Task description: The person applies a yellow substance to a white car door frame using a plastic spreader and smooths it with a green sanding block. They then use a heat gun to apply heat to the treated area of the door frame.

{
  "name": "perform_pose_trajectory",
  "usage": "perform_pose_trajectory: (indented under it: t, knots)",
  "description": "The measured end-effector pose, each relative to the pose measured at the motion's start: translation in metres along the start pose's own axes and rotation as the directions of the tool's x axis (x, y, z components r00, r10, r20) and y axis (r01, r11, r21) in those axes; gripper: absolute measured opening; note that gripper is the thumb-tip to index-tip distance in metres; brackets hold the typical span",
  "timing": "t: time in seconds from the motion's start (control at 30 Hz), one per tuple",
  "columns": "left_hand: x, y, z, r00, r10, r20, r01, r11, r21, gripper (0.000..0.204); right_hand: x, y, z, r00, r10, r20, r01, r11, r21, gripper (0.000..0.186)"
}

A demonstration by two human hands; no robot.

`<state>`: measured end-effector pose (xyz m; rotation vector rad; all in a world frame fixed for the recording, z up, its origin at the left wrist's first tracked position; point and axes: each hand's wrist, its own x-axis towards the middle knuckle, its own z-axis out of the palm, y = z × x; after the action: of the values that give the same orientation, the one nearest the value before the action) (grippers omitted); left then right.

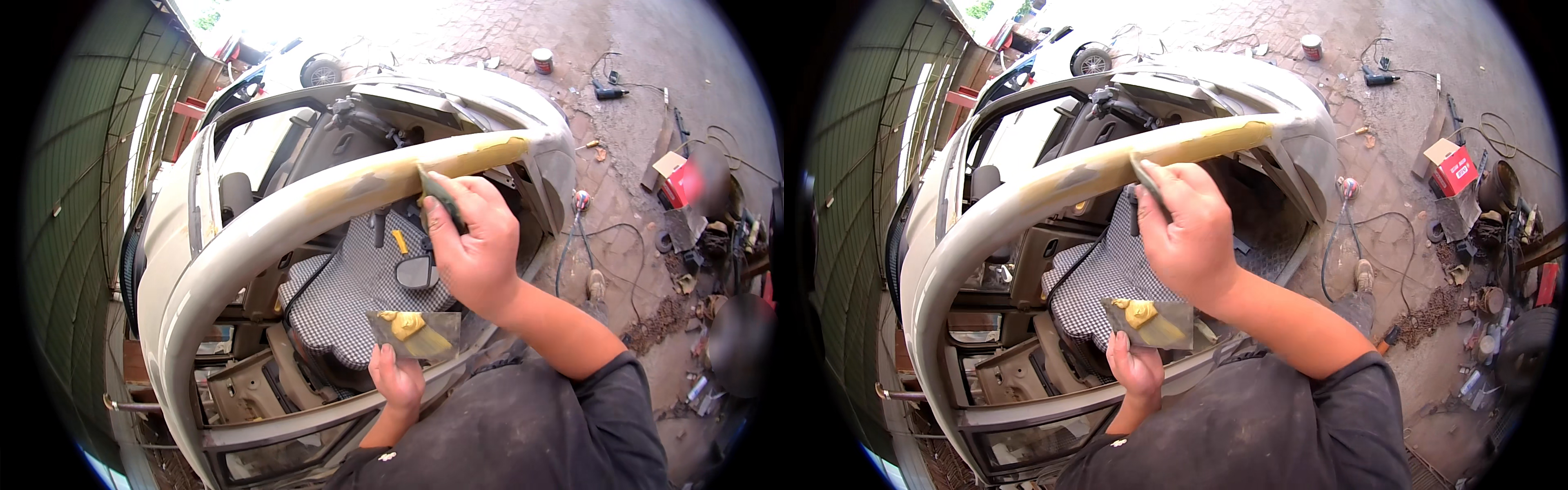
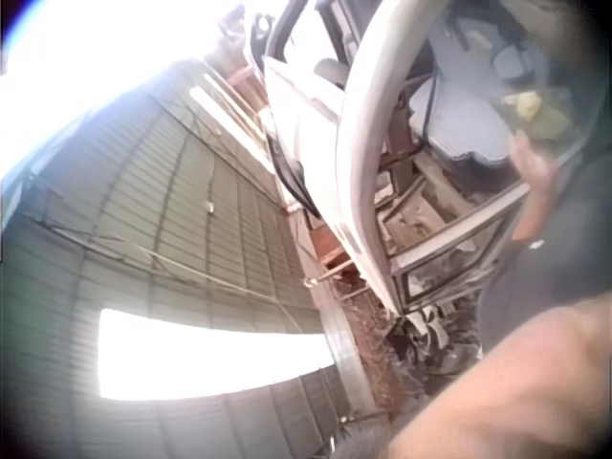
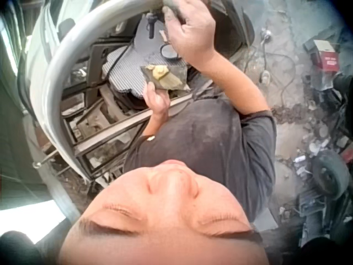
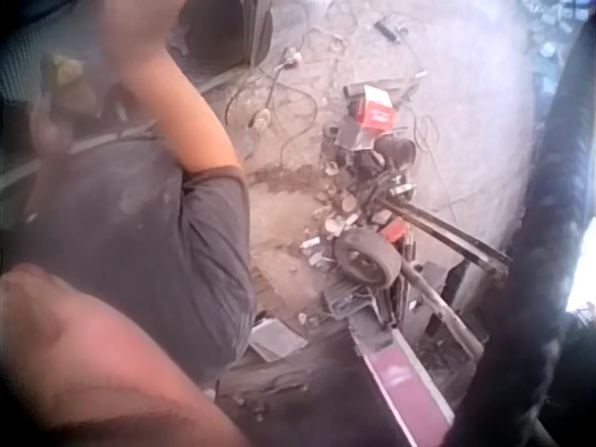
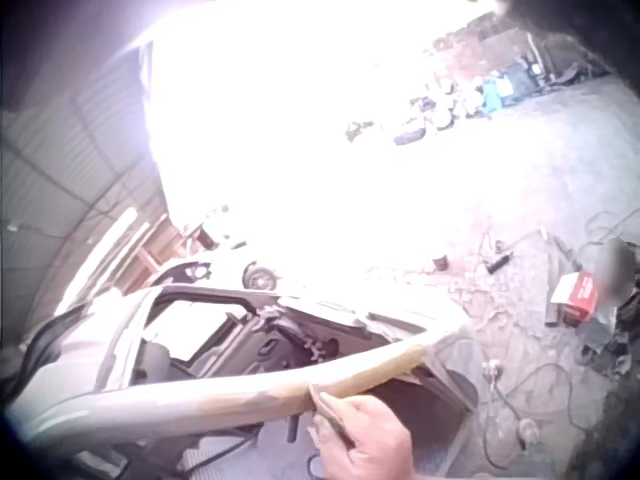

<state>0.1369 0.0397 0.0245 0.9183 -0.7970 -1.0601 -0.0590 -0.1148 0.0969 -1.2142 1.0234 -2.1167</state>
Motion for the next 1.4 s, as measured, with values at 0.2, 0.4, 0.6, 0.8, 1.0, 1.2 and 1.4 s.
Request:
perform_pose_trajectory:
  t: [0.2, 0.4, 0.6, 0.8, 1.0, 1.2, 1.4]
  knots:
    - [-0.001, 0.006, 0.018, 1.0, 0.017, -0.026, -0.016, 1.0, 0.024, 0.026, 0.0, 0.065, -0.055, 0.975, 0.137, -0.172, -0.15, 0.987, -0.062, 0.017]
    - [-0.002, 0.002, -0.001, 0.999, 0.031, -0.015, -0.029, 0.992, 0.119, 0.031, 0.018, 0.148, -0.082, 0.774, 0.533, -0.343, -0.528, 0.841, 0.116, 0.018]
    - [-0.008, -0.001, -0.028, 0.99, 0.077, -0.115, -0.054, 0.979, 0.197, 0.029, 0.033, 0.153, -0.08, 0.792, 0.51, -0.336, -0.53, 0.847, 0.036, 0.018]
    - [-0.002, 0.0, -0.025, 1.0, 0.016, -0.027, -0.014, 0.997, 0.076, 0.027, 0.02, 0.097, -0.051, 0.851, 0.477, -0.219, -0.475, 0.878, 0.063, 0.017]
    - [0.004, -0.003, -0.007, 0.995, -0.002, -0.095, 0.004, 1.0, 0.027, 0.025, 0.012, 0.045, -0.021, 0.97, 0.209, -0.124, -0.212, 0.977, -0.012, 0.017]
    - [0.008, 0.001, 0.007, 1.0, -0.022, -0.02, 0.022, 1.0, -0.005, 0.026, 0.016, -0.012, 0.005, 0.999, 0.048, -0.013, -0.048, 0.999, 0.005, 0.022]
    - [-0.001, -0.002, 0.005, 0.995, 0.078, -0.062, -0.07, 0.99, 0.121, 0.026, 0.009, -0.003, -0.038, 0.995, -0.005, 0.096, 0.0, 0.998, 0.056, 0.022]
